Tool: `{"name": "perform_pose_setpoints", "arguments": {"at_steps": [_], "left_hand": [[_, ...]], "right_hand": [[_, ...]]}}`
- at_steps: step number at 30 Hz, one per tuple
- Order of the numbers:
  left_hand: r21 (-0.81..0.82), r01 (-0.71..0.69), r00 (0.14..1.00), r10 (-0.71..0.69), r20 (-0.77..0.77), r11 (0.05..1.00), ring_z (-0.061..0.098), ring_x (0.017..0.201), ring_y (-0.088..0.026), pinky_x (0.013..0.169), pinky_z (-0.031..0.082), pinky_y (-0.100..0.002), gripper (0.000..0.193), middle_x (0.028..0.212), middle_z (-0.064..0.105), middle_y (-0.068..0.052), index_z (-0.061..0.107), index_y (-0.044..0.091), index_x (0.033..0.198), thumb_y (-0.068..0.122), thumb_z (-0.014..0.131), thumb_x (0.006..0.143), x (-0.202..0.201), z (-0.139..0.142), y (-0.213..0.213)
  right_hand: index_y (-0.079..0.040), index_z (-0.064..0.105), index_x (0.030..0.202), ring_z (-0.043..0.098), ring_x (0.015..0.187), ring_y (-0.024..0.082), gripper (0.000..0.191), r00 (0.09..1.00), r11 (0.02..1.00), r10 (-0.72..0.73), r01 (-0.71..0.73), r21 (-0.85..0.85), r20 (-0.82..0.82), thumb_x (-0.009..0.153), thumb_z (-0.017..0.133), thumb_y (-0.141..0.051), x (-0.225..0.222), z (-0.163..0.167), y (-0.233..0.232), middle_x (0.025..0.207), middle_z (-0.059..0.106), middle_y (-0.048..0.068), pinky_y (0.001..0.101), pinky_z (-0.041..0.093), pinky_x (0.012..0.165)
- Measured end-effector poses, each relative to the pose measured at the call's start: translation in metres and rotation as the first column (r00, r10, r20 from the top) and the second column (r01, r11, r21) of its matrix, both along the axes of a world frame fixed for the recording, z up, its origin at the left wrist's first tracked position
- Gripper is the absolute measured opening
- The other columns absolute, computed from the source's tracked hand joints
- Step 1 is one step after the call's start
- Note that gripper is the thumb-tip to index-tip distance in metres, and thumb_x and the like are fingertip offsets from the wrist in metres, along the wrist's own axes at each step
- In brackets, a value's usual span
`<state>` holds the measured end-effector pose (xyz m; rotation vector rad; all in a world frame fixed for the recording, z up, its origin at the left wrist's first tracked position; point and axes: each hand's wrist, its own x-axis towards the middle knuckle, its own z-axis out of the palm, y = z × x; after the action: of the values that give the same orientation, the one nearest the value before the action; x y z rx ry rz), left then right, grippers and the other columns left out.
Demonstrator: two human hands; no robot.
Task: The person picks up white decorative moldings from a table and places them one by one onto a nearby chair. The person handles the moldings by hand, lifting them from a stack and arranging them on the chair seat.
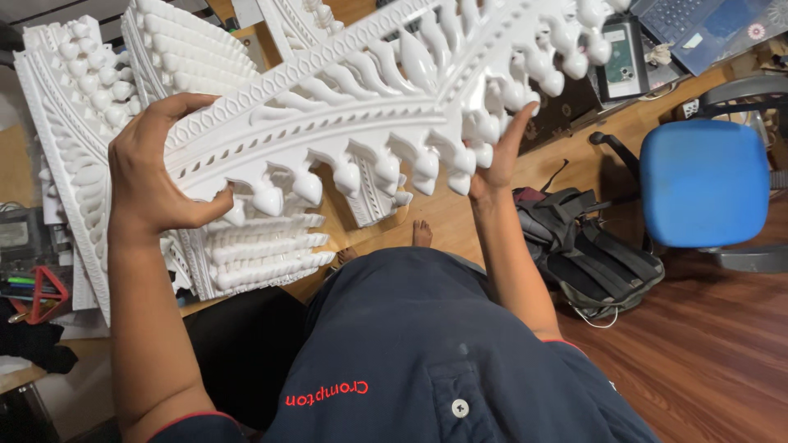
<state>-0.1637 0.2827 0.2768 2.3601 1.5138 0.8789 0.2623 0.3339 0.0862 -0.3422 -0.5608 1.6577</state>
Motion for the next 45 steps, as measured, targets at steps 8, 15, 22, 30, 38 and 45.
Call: {"name": "perform_pose_setpoints", "arguments": {"at_steps": [8, 15, 22, 30, 38, 45], "left_hand": [[-0.066, 0.058, 0.998, -0.057, 0.021, 0.996, 0.068, 0.131, -0.029, 0.111, 0.057, -0.040, 0.088, 0.136, 0.068, -0.013, 0.053, 0.004, 0.142, 0.019, 0.086, 0.062, -0.004, -0.004, -0.008], [-0.101, 0.051, 0.997, -0.045, 0.058, 0.994, 0.066, 0.134, -0.031, 0.117, 0.055, -0.040, 0.092, 0.139, 0.065, -0.014, 0.051, 0.004, 0.145, 0.023, 0.088, 0.063, -0.009, 0.008, -0.012], [-0.111, 0.020, 0.992, -0.033, -0.119, 0.994, 0.065, 0.130, -0.031, 0.115, 0.052, -0.043, 0.105, 0.139, 0.068, -0.015, 0.050, 0.011, 0.149, 0.037, 0.094, 0.058, -0.010, 0.010, -0.008], [-0.073, -0.066, 0.828, 0.095, 0.553, 0.995, 0.059, 0.143, -0.025, 0.109, 0.054, -0.042, 0.109, 0.160, 0.053, -0.008, 0.033, 0.021, 0.164, 0.080, 0.065, 0.078, -0.018, -0.007, -0.015], [-0.307, 0.033, 0.183, 0.297, 0.937, 0.951, 0.064, 0.124, -0.017, 0.102, 0.057, -0.032, 0.074, 0.141, 0.062, -0.009, 0.046, 0.006, 0.152, 0.065, 0.046, 0.106, 0.020, -0.106, -0.039], [-0.314, -0.270, 0.019, 0.331, 0.943, 0.910, 0.053, 0.104, -0.015, 0.095, 0.046, -0.032, 0.034, 0.110, 0.054, -0.006, 0.055, -0.001, 0.116, 0.031, 0.067, 0.116, 0.047, -0.125, -0.016]], "right_hand": [[-0.003, 0.043, 0.156, 0.056, 0.130, 0.027, 0.080, 0.989, 0.989, -0.145, 0.145, -0.006, -0.002, 0.109, 0.042, -0.068, -0.010, 0.014, 0.008, 0.143, 0.054, 0.015, 0.0414, 0.050, 0.112], [-0.006, 0.046, 0.153, 0.058, 0.134, 0.026, 0.083, 0.990, 0.989, -0.138, 0.137, -0.057, -0.014, 0.098, 0.052, -0.068, -0.015, 0.050, 0.014, 0.148, 0.056, 0.012, 0.0415, 0.050, 0.116], [-0.006, 0.054, 0.143, 0.059, 0.128, 0.025, 0.055, 0.982, 0.984, -0.174, 0.170, -0.050, -0.079, 0.101, 0.062, -0.041, 0.001, 0.022, 0.021, 0.139, 0.060, 0.010, 0.0387, 0.050, 0.110], [-0.004, 0.056, 0.137, 0.060, 0.124, 0.025, 0.052, 0.975, 0.977, -0.211, 0.208, -0.053, -0.071, 0.097, 0.061, -0.037, 0.006, 0.004, 0.039, 0.133, 0.062, 0.010, 0.0388, 0.051, 0.108], [-0.003, 0.058, 0.131, 0.061, 0.120, 0.025, 0.049, 0.977, 0.979, -0.202, 0.199, -0.050, -0.064, 0.093, 0.059, -0.032, 0.000, 0.012, 0.046, 0.127, 0.064, 0.010, 0.0388, 0.052, 0.107], [-0.002, 0.060, 0.127, 0.062, 0.117, 0.025, 0.046, 0.982, 0.991, -0.131, 0.128, -0.031, -0.135, 0.089, 0.058, -0.028, 0.005, 0.007, 0.048, 0.122, 0.066, 0.011, 0.0389, 0.053, 0.105]]}}
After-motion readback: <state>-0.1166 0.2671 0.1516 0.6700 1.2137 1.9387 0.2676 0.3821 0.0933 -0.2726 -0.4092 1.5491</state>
